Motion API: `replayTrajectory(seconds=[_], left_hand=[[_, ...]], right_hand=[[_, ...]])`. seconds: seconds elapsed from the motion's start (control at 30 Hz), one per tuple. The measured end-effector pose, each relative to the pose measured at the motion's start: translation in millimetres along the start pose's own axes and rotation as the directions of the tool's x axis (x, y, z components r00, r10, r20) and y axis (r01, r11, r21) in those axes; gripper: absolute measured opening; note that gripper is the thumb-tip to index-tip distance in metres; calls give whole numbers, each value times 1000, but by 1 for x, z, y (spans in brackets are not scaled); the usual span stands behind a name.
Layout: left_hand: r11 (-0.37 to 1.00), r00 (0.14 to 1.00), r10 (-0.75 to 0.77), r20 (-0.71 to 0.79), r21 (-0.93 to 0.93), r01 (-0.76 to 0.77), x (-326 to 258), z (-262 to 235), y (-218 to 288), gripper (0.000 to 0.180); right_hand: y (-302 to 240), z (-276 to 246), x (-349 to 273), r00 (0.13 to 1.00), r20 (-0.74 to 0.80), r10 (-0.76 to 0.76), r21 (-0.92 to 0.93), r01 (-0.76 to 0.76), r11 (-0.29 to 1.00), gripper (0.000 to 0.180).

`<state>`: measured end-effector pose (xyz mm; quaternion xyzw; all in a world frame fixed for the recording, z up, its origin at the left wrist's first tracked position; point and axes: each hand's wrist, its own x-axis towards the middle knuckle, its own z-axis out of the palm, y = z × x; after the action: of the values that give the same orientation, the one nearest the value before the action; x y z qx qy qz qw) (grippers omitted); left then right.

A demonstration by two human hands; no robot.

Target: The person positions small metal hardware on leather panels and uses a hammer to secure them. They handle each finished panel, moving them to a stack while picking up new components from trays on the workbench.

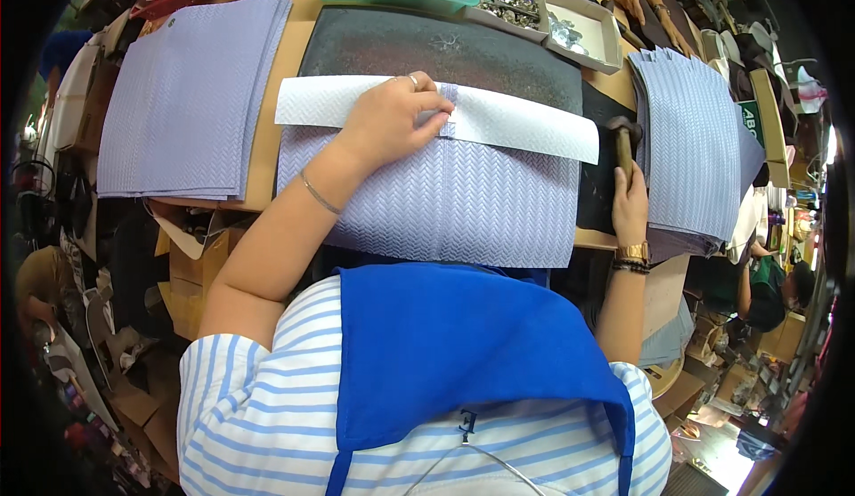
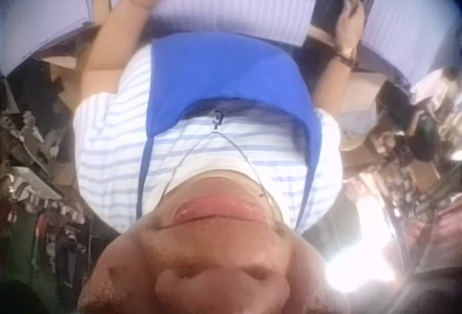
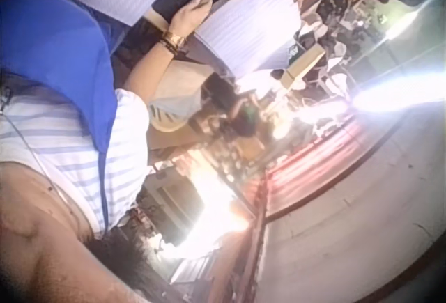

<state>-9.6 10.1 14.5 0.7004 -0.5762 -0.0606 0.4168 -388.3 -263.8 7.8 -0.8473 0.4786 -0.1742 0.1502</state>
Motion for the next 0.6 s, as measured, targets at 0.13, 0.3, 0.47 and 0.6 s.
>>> replayTrajectory(seconds=[0.13,0.3,0.47,0.6], left_hand=[[986,994,92,-50,147,-84,-5,-1,-2,13],[991,999,10,-36,133,-5,-6,-5,3,14],[985,997,37,-70,171,-25,-6,-4,2,13],[993,998,-46,-32,109,49,-6,-6,-1,11]], right_hand=[[-81,-16,-17,977,200,79,600,-186,778,42],[-166,-19,-56,925,322,-200,608,-40,793,59],[-182,8,-57,842,206,-499,588,301,751,67],[-191,16,-51,817,221,-533,553,345,759,67]])
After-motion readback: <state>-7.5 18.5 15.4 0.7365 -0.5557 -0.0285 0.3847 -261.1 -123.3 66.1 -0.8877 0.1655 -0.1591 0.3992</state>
